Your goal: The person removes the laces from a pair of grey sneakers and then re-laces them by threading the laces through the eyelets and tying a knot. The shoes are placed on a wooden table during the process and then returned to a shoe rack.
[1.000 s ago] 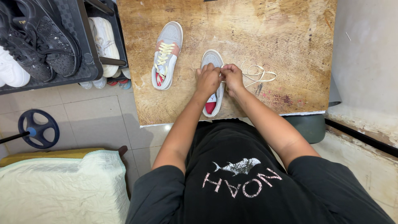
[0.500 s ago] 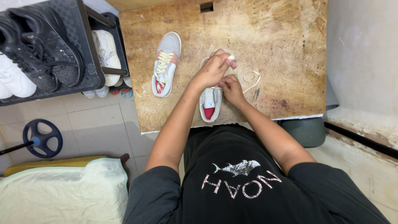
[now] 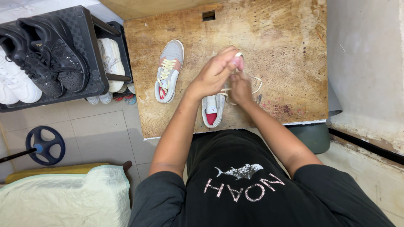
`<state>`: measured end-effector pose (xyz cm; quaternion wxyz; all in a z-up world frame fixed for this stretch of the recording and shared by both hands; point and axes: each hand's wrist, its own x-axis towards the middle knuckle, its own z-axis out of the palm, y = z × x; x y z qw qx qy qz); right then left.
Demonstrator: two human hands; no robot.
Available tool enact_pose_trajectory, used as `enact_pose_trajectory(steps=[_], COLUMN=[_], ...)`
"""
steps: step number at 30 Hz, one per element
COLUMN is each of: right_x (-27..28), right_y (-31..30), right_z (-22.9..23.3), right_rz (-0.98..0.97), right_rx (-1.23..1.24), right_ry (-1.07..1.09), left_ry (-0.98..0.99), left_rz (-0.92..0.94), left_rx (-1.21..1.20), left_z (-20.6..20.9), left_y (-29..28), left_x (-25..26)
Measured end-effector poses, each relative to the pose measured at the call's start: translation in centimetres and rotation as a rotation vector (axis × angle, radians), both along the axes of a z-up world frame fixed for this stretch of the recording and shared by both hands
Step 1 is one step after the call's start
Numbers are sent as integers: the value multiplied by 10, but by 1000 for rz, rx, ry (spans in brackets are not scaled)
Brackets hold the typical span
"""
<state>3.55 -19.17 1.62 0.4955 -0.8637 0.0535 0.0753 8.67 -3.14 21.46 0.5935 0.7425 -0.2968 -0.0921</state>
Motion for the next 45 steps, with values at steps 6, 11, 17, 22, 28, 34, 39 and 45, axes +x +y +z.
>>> enact_pose_trajectory(steps=[6,11,17,22,28,34,39,45], right_x=[-7,-4,16,37,50,39,35,51], right_y=[-56,-74,-57,-28,-14,-1,-2,-39], right_z=[-26,-26,33,111,167,176,172,161], right_rz=[91,113,508,628,738,716,544,413], right_rx=[-576,-678,-70,1097,1367,1495,1078,-251], right_ry=[74,139,-238,128,492,620,487,-342], left_ry=[143,344,322,95,296,309,221,461], left_rz=[297,137,-44,-139,-276,-343,-331,587], left_rx=[-70,-643,-598,-318,-333,-407,-402,65], left_z=[-6,-12,-10,8,27,17,-24,-122], left_y=[17,32,39,35,49,56,65,65], left_x=[-3,-2,-7,-9,-13,-14,-14,-34])
